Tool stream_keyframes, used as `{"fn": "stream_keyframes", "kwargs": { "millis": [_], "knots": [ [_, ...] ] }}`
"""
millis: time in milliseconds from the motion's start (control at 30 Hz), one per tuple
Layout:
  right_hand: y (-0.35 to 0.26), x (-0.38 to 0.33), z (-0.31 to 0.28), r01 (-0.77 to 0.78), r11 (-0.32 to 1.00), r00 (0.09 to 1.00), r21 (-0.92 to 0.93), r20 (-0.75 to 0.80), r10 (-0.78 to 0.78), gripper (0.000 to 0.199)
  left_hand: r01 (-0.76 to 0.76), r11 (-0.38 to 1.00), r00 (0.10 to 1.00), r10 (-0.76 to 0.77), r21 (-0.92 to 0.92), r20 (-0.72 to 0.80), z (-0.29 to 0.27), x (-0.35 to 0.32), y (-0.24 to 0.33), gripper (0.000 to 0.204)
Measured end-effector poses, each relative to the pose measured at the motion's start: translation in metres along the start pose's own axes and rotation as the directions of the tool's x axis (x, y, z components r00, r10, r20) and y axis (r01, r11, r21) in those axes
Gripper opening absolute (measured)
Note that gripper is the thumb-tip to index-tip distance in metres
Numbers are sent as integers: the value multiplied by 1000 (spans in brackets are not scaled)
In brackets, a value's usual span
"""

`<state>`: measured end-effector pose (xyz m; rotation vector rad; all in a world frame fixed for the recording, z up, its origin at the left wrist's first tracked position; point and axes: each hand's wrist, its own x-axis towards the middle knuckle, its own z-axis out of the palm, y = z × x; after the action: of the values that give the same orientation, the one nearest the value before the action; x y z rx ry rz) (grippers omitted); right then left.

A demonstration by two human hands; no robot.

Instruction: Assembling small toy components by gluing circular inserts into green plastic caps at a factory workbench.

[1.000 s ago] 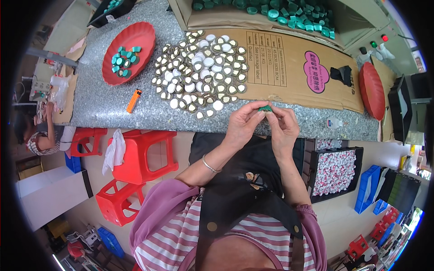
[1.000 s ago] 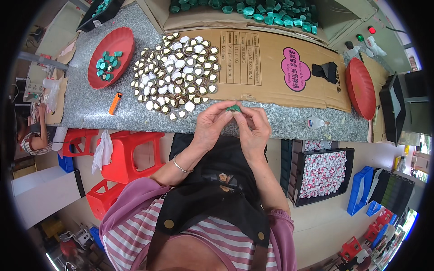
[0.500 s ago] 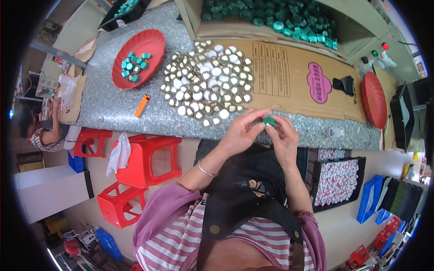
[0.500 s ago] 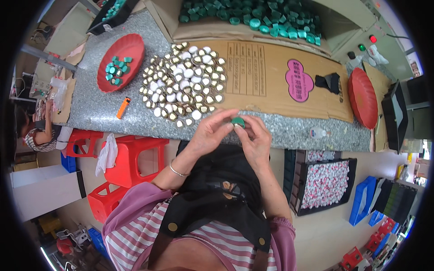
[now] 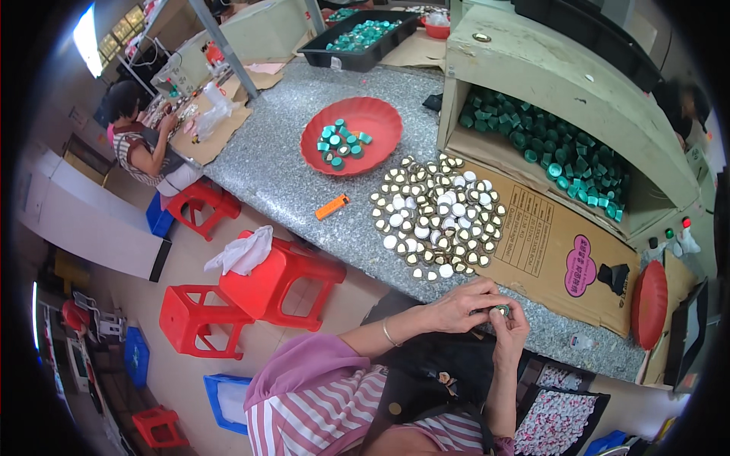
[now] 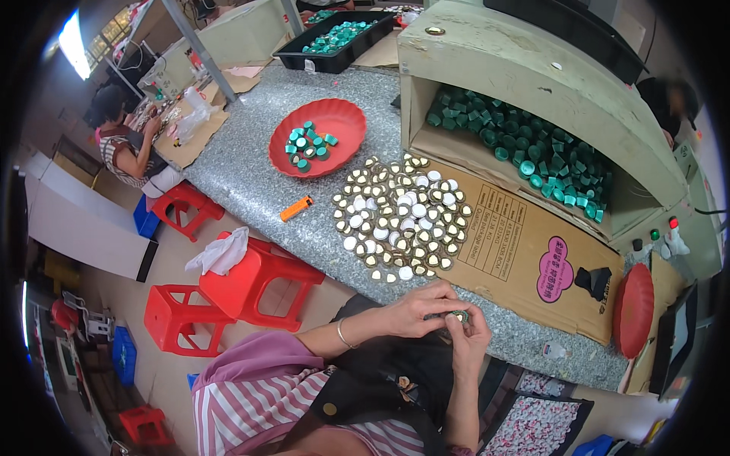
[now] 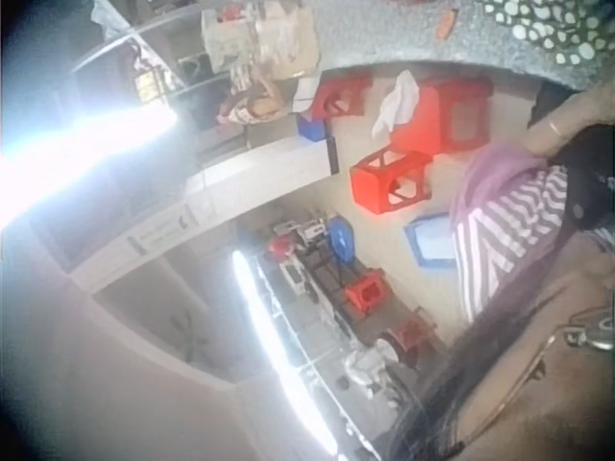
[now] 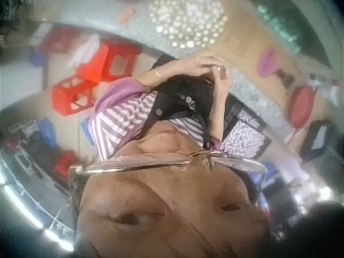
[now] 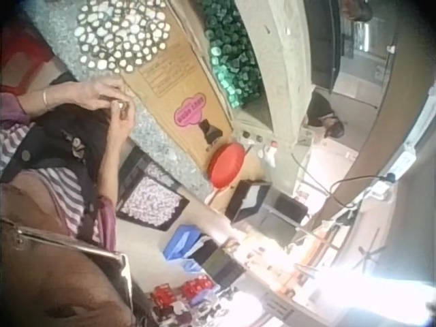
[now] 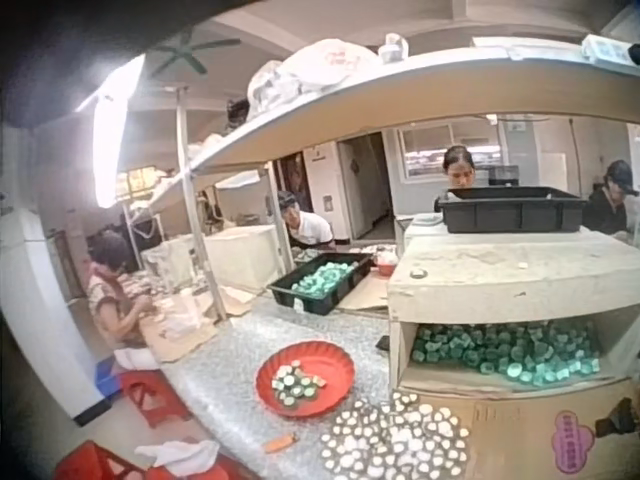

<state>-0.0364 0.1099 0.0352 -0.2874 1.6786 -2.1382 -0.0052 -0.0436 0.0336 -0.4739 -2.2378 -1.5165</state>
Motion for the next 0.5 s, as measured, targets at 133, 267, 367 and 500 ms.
{"fn": "stream_keyframes", "kwargs": {
  "millis": [133,267,367,500],
  "knots": [
    [2,1,1,18,998,1000,55,2,-18,21,-41,998,999,41,38,22,-4,6,8,41],
    [15,1,-3,3,989,1000,146,-22,0,21,24,998,999,-22,-59,36,-4,6,7,40],
    [-2,-1,5,-130,965,991,227,14,130,23,106,986,992,-96,-132,79,-7,5,4,45],
    [-2,1,1,-146,979,986,142,94,134,24,41,993,991,-26,-111,134,-15,1,-5,47]
  ]
}}
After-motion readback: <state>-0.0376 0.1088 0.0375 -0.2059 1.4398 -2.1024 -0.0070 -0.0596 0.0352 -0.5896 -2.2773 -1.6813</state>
